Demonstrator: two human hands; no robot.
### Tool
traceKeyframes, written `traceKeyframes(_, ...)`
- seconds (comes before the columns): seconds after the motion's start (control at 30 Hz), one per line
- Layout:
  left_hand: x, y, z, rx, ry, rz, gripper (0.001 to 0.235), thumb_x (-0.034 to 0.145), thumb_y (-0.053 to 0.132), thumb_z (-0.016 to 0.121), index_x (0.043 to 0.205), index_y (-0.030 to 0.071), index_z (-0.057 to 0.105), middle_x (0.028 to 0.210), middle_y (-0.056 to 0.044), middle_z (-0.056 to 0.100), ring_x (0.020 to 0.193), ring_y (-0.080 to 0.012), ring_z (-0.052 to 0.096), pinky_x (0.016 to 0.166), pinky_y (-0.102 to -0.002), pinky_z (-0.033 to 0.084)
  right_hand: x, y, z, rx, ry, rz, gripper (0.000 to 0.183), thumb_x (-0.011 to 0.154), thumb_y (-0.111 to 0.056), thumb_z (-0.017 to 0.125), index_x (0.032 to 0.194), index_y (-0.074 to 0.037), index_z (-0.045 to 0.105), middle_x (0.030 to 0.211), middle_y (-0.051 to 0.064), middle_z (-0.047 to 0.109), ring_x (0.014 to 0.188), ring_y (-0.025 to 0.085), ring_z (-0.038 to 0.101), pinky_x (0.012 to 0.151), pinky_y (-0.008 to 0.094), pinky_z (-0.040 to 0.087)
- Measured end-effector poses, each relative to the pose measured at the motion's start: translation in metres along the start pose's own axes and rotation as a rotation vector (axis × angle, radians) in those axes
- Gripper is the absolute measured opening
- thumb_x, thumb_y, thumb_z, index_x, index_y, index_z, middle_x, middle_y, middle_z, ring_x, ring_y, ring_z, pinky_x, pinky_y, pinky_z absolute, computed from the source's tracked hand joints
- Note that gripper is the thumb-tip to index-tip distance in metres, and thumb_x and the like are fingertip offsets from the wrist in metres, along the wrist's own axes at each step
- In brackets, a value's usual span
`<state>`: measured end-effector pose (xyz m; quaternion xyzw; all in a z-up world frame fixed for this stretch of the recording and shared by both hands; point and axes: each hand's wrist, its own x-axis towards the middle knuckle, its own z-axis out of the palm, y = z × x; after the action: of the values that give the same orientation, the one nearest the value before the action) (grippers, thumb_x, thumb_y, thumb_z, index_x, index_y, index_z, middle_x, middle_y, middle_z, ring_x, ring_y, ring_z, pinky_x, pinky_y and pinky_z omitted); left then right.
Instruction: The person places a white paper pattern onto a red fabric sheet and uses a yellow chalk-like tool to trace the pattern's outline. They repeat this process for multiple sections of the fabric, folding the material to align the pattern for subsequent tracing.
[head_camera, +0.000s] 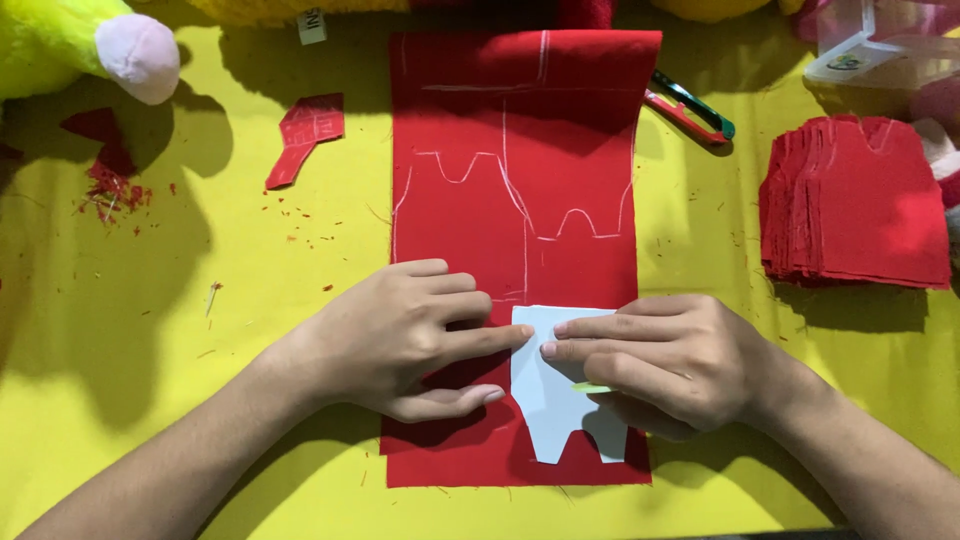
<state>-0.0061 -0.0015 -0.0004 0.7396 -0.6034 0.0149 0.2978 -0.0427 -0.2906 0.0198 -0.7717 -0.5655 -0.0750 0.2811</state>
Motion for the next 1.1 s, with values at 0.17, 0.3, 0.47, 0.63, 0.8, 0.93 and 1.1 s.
traceKeyframes(0.17,0.000,0.000,0.004,0.072,-0.008,-0.003,0.045,0.100,0.042,0.060,0.126,0.008,0.071,0.082,-0.005,0.058,0.068,-0.0251,0.054,0.061,-0.039,0.043,-0.003,0.000,0.001,-0.018,-0.010,-0.005,0.029,0.104,-0.016,0.045,0.097,0.001,0.067,0.122,0.013,0.075,0.109,0.028,0.078,0.064,0.034,0.059)
traceKeyframes(0.3,-0.001,0.001,0.006,0.074,-0.006,-0.022,0.044,0.100,0.041,0.061,0.125,0.007,0.073,0.083,-0.005,0.058,0.068,-0.0259,0.055,0.060,-0.040,0.043,-0.003,-0.001,0.001,-0.017,-0.015,0.004,0.033,0.105,-0.020,0.042,0.099,0.002,0.066,0.123,0.013,0.075,0.111,0.029,0.077,0.061,0.034,0.057)
traceKeyframes(0.47,0.000,0.000,0.007,0.023,0.008,-0.032,0.042,0.099,0.040,0.063,0.124,0.007,0.072,0.079,-0.006,0.056,0.065,-0.0270,0.053,0.059,-0.041,0.042,-0.004,-0.001,0.001,0.001,-0.015,0.015,0.029,0.104,-0.018,0.045,0.095,0.001,0.065,0.122,0.013,0.075,0.110,0.030,0.077,0.062,0.035,0.060)
traceKeyframes(0.63,0.000,0.002,0.006,0.042,0.008,-0.021,0.042,0.100,0.040,0.062,0.124,0.007,0.071,0.079,-0.006,0.056,0.065,-0.0262,0.053,0.059,-0.040,0.043,-0.002,0.000,0.001,0.028,-0.011,0.022,0.027,0.104,-0.018,0.047,0.094,0.000,0.064,0.122,0.013,0.075,0.111,0.030,0.077,0.061,0.034,0.060)
traceKeyframes(0.8,0.009,0.021,0.007,0.165,0.083,-0.018,0.038,0.103,0.041,0.057,0.111,0.006,0.069,0.103,-0.013,0.064,0.087,-0.0292,0.061,0.072,-0.043,0.043,0.000,0.005,-0.004,0.402,0.013,0.383,0.027,0.100,-0.019,0.051,0.111,-0.001,0.067,0.107,0.008,0.081,0.094,0.022,0.084,0.076,0.031,0.068)
traceKeyframes(0.93,0.011,0.039,0.017,0.134,0.096,-0.011,0.033,0.104,0.038,0.056,0.106,0.007,0.067,0.113,-0.015,0.066,0.100,-0.0323,0.065,0.084,-0.046,0.047,-0.007,0.006,-0.002,0.511,0.132,0.565,0.032,0.102,-0.024,0.045,0.105,0.001,0.064,0.102,0.013,0.082,0.087,0.022,0.085,0.067,0.027,0.068)
traceKeyframes(1.1,0.011,0.045,0.019,-0.063,-0.158,-0.053,0.067,0.105,0.056,0.035,0.154,0.011,0.047,0.168,-0.014,0.030,0.157,-0.0305,0.028,0.127,-0.050,0.020,-0.020,0.027,0.003,0.819,0.609,0.732,0.011,0.105,-0.013,0.042,0.100,-0.004,0.042,0.081,0.024,0.069,0.076,0.039,0.076,0.073,0.043,0.068)
